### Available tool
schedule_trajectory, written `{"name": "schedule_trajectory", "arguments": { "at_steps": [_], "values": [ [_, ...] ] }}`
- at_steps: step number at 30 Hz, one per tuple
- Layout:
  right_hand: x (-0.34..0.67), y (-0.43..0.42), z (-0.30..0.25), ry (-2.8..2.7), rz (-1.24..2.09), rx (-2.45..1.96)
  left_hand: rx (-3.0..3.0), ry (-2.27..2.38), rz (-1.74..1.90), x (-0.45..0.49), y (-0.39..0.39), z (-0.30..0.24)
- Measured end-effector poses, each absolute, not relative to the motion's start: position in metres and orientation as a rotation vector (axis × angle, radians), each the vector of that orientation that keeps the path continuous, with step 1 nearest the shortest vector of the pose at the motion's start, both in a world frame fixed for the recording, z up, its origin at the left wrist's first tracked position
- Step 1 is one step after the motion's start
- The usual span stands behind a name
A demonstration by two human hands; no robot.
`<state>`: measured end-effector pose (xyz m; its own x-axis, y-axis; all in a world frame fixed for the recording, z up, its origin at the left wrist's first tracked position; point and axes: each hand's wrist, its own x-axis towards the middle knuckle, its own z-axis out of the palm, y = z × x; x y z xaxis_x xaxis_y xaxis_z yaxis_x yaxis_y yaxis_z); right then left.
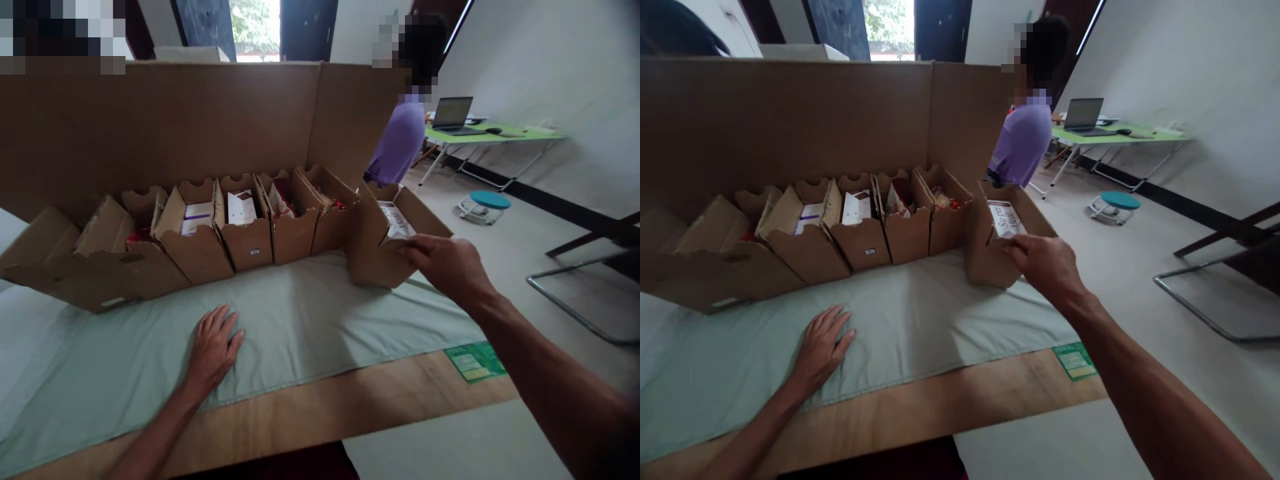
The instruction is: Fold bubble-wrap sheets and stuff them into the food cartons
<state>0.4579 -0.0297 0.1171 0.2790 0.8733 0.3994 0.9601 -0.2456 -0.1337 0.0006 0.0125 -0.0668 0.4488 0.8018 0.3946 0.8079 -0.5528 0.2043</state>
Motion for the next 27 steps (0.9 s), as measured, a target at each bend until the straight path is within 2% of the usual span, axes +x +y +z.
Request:
{"name": "schedule_trajectory", "arguments": {
  "at_steps": [5, 8, 13, 18, 23, 27],
  "values": [
    [0.412, -0.086, 0.124, -1.883, -0.648, -1.982, -2.663, -1.465, -0.732, -0.003, 0.014, -0.068],
    [0.391, -0.118, 0.13, -1.938, -0.751, -1.745, -2.63, -1.52, -0.875, -0.007, 0.016, -0.07],
    [0.379, -0.176, 0.116, -1.981, -0.535, -1.517, -2.66, -1.635, -1.101, 0.001, 0.01, -0.064],
    [0.385, -0.221, 0.082, -1.814, -0.429, -1.613, -2.902, -1.591, -1.23, 0.052, 0.013, -0.04],
    [0.378, -0.228, 0.05, -1.557, -0.314, -1.724, -3.319, -1.445, -1.457, 0.137, 0.047, -0.001],
    [0.375, -0.22, 0.039, -1.301, -0.365, -1.69, -3.772, -1.36, -1.582, 0.198, 0.075, 0.02]
  ]
}}
